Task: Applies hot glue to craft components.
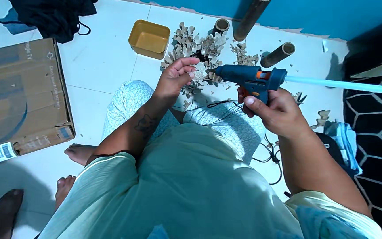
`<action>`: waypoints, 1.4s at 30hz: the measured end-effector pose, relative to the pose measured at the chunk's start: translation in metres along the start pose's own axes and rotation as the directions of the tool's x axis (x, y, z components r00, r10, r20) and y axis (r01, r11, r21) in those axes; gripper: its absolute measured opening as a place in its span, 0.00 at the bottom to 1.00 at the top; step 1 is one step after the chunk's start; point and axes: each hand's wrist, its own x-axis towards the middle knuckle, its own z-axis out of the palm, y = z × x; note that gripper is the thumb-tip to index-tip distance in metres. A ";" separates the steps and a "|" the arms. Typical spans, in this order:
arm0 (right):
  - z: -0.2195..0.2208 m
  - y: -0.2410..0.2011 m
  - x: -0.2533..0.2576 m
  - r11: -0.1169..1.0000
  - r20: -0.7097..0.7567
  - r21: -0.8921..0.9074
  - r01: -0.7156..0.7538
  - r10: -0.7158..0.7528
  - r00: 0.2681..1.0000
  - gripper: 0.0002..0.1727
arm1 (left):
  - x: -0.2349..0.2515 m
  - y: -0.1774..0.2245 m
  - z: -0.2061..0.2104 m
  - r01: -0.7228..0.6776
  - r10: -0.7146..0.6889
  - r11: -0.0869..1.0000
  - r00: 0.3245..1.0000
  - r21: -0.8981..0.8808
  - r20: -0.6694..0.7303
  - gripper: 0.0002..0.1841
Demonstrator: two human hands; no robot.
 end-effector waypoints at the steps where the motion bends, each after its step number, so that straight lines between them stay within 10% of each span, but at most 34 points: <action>1: 0.000 -0.001 0.000 1.000 0.001 -0.008 -0.003 0.003 1.000 0.18 | 0.000 0.001 0.000 -0.002 0.002 1.000 1.000 -0.001 0.000 0.17; 42: -0.011 -0.016 -0.002 0.998 -0.013 -0.063 -0.009 0.008 1.000 0.16 | -0.001 0.004 0.001 -0.088 0.102 0.987 0.989 -0.131 0.107 0.19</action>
